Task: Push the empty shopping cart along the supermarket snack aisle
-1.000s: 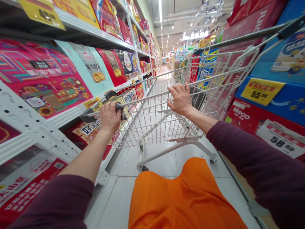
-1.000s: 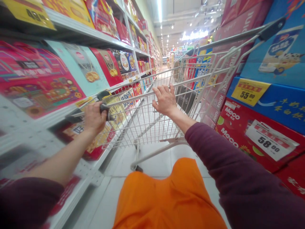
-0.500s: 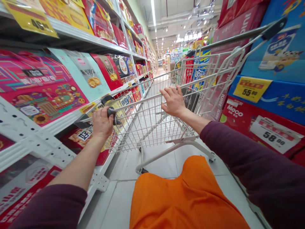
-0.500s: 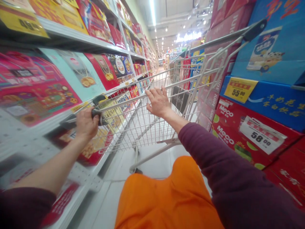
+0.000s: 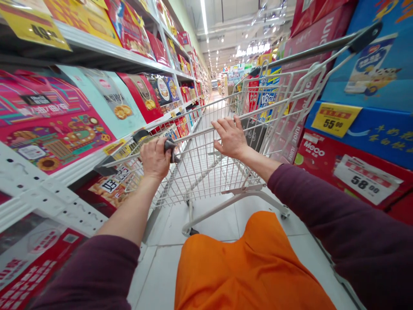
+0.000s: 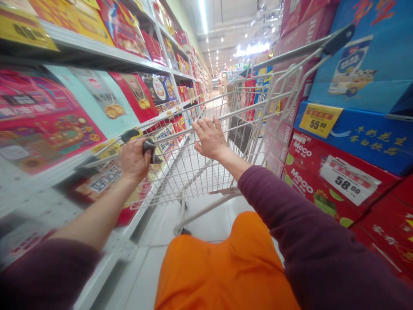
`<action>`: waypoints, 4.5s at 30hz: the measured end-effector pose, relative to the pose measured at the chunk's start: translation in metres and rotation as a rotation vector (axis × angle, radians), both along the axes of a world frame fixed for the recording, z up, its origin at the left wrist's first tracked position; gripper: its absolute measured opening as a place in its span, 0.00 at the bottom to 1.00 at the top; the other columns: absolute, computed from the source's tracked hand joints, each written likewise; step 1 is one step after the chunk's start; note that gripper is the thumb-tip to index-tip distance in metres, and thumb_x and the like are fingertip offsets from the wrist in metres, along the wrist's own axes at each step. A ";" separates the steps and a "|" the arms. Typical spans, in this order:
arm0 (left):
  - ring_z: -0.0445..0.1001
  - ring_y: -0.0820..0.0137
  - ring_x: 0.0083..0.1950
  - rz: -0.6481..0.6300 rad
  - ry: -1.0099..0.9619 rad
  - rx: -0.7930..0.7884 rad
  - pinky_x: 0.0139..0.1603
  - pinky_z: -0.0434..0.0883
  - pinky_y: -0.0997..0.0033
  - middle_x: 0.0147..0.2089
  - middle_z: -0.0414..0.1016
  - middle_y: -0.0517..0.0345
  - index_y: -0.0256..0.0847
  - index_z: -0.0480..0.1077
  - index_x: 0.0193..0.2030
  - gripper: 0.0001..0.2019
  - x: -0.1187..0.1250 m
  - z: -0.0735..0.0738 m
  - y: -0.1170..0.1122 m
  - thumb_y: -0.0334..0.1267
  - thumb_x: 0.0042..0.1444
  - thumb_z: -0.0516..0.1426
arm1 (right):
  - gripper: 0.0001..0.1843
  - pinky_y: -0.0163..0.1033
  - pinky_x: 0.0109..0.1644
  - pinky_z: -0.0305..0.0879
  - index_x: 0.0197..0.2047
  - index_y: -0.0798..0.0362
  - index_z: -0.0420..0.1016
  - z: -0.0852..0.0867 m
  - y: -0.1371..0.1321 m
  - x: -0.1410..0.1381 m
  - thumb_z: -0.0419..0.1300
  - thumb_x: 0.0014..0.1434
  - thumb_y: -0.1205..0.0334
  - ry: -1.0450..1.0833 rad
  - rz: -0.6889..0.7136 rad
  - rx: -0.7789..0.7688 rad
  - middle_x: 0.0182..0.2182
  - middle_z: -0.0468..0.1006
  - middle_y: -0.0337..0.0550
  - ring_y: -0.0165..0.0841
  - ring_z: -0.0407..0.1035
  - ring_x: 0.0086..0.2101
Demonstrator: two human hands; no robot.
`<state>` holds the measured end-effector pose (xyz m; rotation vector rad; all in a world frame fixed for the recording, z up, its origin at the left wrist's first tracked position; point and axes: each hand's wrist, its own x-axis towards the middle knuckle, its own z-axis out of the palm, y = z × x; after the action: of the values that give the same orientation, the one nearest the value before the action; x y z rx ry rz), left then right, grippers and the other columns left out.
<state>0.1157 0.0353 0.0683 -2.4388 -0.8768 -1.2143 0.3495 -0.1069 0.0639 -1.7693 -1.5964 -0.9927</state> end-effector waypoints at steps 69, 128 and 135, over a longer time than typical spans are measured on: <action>0.67 0.57 0.55 -0.056 0.131 0.031 0.60 0.59 0.52 0.55 0.72 0.48 0.46 0.65 0.58 0.17 0.115 0.021 -0.069 0.36 0.62 0.52 | 0.34 0.63 0.67 0.41 0.65 0.57 0.61 0.004 -0.038 0.055 0.53 0.56 0.58 -0.101 -0.022 0.022 0.61 0.67 0.52 0.49 0.56 0.61; 0.68 0.58 0.54 -0.181 0.117 0.051 0.59 0.61 0.53 0.54 0.73 0.51 0.48 0.64 0.58 0.17 0.139 0.025 -0.082 0.38 0.62 0.51 | 0.34 0.61 0.69 0.40 0.65 0.58 0.61 0.001 -0.034 0.035 0.52 0.55 0.58 -0.012 -0.033 0.043 0.60 0.68 0.53 0.49 0.55 0.61; 0.71 0.57 0.55 -0.165 0.026 -0.076 0.56 0.67 0.55 0.54 0.73 0.41 0.39 0.52 0.68 0.30 0.132 0.026 -0.073 0.38 0.60 0.54 | 0.31 0.60 0.68 0.42 0.64 0.53 0.64 0.008 -0.033 0.026 0.52 0.57 0.56 0.019 -0.001 0.085 0.59 0.70 0.48 0.46 0.59 0.60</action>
<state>0.2481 -0.0378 0.0944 -2.6259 -0.7405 -1.2215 0.3751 -0.1397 0.0719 -1.7176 -1.5194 -1.0259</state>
